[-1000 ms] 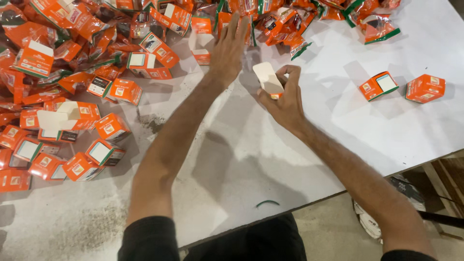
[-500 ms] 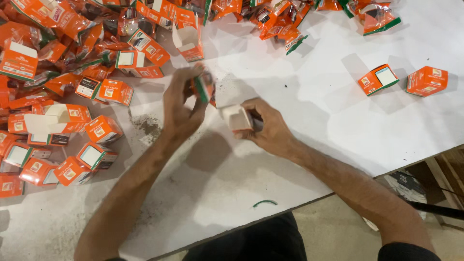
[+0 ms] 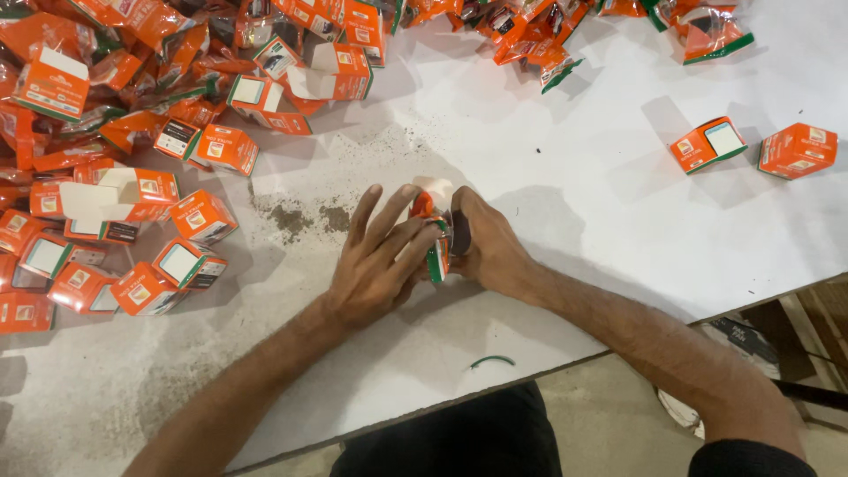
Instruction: The person picks small dark items from a pile of orange packets on the table, places an item into a small orange carton, folds the carton closed, and tosses the packed box onto a growing pile of finished boxes, repeating the cycle one box at a time.
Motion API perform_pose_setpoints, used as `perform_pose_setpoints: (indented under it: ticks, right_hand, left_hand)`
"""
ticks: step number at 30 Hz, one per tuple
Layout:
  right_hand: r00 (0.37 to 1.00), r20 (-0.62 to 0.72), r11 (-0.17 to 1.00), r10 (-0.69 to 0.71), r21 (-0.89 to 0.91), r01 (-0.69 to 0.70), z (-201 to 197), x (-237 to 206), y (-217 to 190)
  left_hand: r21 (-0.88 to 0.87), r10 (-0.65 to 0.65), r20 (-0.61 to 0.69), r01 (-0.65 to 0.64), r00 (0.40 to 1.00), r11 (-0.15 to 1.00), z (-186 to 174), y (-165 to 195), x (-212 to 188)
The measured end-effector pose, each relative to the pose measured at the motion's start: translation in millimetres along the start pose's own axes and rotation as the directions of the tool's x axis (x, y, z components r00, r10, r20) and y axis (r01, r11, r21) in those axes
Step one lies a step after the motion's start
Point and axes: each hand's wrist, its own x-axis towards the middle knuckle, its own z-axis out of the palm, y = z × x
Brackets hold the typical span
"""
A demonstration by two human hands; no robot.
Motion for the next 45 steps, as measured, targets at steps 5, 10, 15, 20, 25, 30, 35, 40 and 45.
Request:
perform_pose_setpoints:
  ticks: [5,10,15,20,25,30,35,40,45]
  right_hand:
    - [0.998,0.061,1.0,-0.004,0.004,0.003,-1.2,-2.1,-7.3]
    - [0.989,0.042,0.989,-0.145,0.049,0.143,-1.4,-2.9,-9.3]
    - [0.997,0.041,0.997,-0.064,0.041,0.063,4.1,-4.4,1.3]
    - [0.982,-0.035,0.978,-0.187,0.092,0.189,9.5,-8.4,10.6]
    - [0.909,-0.029,0.881,-0.415,-0.264,0.393,11.0,-14.6,9.6]
    - [0.928,-0.001,0.893,-0.372,-0.272,0.358,9.9,-10.0,5.8]
    - [0.963,-0.014,0.95,-0.271,-0.166,0.265,8.0,-9.3,-0.6]
    - [0.971,-0.023,0.969,-0.24,-0.071,0.237,7.4,-7.2,-4.5]
    - [0.994,0.033,0.994,-0.107,0.008,0.107,4.5,-5.2,1.4]
  left_hand:
    - [0.112,-0.186,-0.087,0.196,0.979,0.974,6.4,10.2,4.9]
    - [-0.071,-0.487,-0.013,0.485,0.873,0.871,18.1,13.6,22.8]
    - [-0.414,-0.84,0.414,0.894,0.351,0.17,11.8,0.6,30.8]
    - [-0.48,-0.793,0.335,0.817,0.509,0.321,14.5,-6.8,31.7]
    - [-0.525,-0.73,0.394,0.789,0.558,0.319,11.9,-16.7,22.3]
    - [-0.779,-0.576,0.597,0.574,0.558,-0.251,0.7,-41.6,10.1]
    - [-0.645,-0.651,0.576,0.764,0.494,0.008,15.0,-46.1,19.9]
    - [-0.404,-0.4,0.007,0.369,0.917,0.837,12.3,-22.3,14.2]
    - [-0.327,-0.127,0.079,0.146,0.989,0.934,-0.3,-20.6,-2.4]
